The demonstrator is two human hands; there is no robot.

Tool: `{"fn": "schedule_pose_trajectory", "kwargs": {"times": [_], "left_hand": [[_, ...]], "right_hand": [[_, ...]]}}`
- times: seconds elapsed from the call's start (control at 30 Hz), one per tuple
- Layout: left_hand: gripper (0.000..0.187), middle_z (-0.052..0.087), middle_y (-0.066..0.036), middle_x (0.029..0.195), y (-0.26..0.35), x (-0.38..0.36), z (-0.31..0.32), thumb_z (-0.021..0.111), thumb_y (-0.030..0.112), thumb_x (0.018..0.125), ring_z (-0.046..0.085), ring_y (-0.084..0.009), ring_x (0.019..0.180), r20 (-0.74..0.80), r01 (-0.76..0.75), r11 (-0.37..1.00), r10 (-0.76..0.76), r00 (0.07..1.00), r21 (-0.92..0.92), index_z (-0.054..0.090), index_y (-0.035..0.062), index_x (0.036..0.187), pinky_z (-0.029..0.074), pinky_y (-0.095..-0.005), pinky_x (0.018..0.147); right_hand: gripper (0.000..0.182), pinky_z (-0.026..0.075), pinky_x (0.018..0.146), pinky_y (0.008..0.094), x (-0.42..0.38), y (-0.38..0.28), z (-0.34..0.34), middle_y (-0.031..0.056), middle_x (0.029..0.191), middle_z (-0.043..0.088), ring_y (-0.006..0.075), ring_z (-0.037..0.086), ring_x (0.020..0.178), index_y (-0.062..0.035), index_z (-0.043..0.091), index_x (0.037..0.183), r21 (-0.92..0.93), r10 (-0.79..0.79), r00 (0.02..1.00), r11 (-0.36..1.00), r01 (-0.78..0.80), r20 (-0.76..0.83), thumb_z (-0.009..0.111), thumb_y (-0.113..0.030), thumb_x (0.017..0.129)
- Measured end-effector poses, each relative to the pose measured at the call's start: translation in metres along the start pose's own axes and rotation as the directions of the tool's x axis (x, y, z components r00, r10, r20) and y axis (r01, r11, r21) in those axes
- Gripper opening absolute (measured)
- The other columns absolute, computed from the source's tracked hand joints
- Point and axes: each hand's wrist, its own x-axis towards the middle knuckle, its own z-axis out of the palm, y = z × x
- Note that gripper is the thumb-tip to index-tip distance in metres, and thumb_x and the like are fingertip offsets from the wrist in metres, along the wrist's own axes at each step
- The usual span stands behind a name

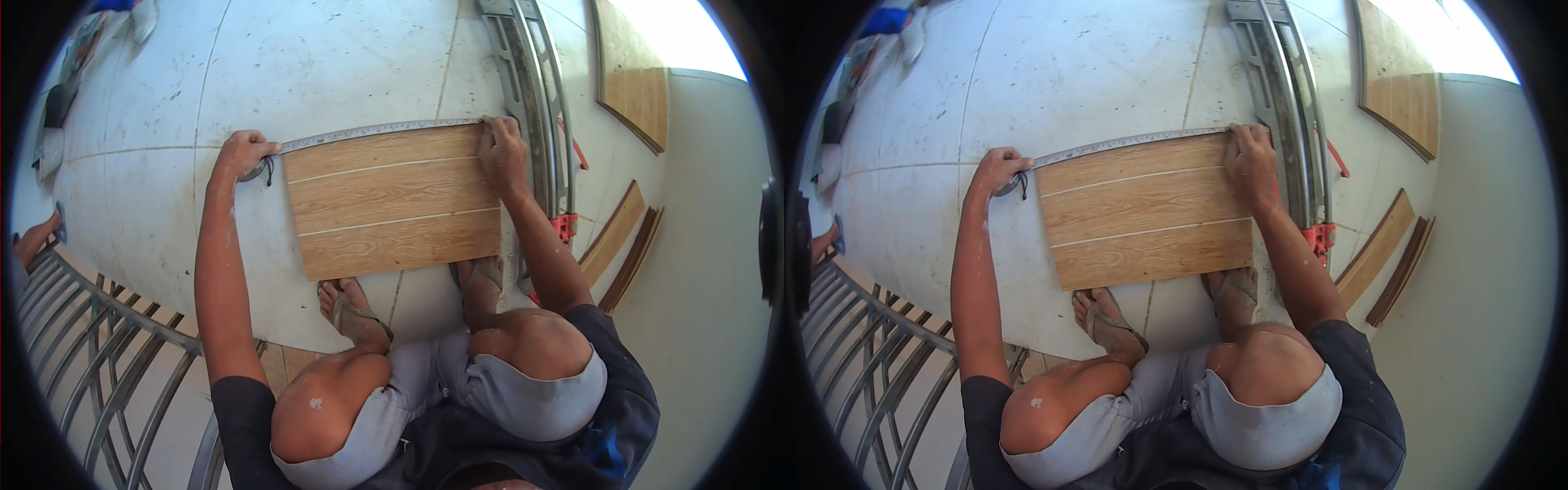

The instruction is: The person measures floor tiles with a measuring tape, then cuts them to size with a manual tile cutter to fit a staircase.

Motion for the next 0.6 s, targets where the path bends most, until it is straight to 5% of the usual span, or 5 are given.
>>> {"fn": "schedule_pose_trajectory", "kwargs": {"times": [0.6], "left_hand": [[0.033, 0.069, -0.006, 0.073, -0.002, 0.0, 0.001, 0.085, 0.032, 0.079, 0.058, -0.0144, 0.066, -0.023, 0.026, 1.0, -0.026, 0.999, 0.007, 0.074, 0.0018, 0.083, 0.047, -0.0324, 0.064]], "right_hand": [[0.013, 0.056, 0.076, 0.0469, 0.002, -0.003, -0.002, 0.0169, 0.097, 0.067, 0.0381, 0.067, 0.09, -0.004, 0.071, 0.105, -0.014, 0.001, 1.0, 1.0, -0.001, 0.002, 0.064, -0.004, 0.094]]}}
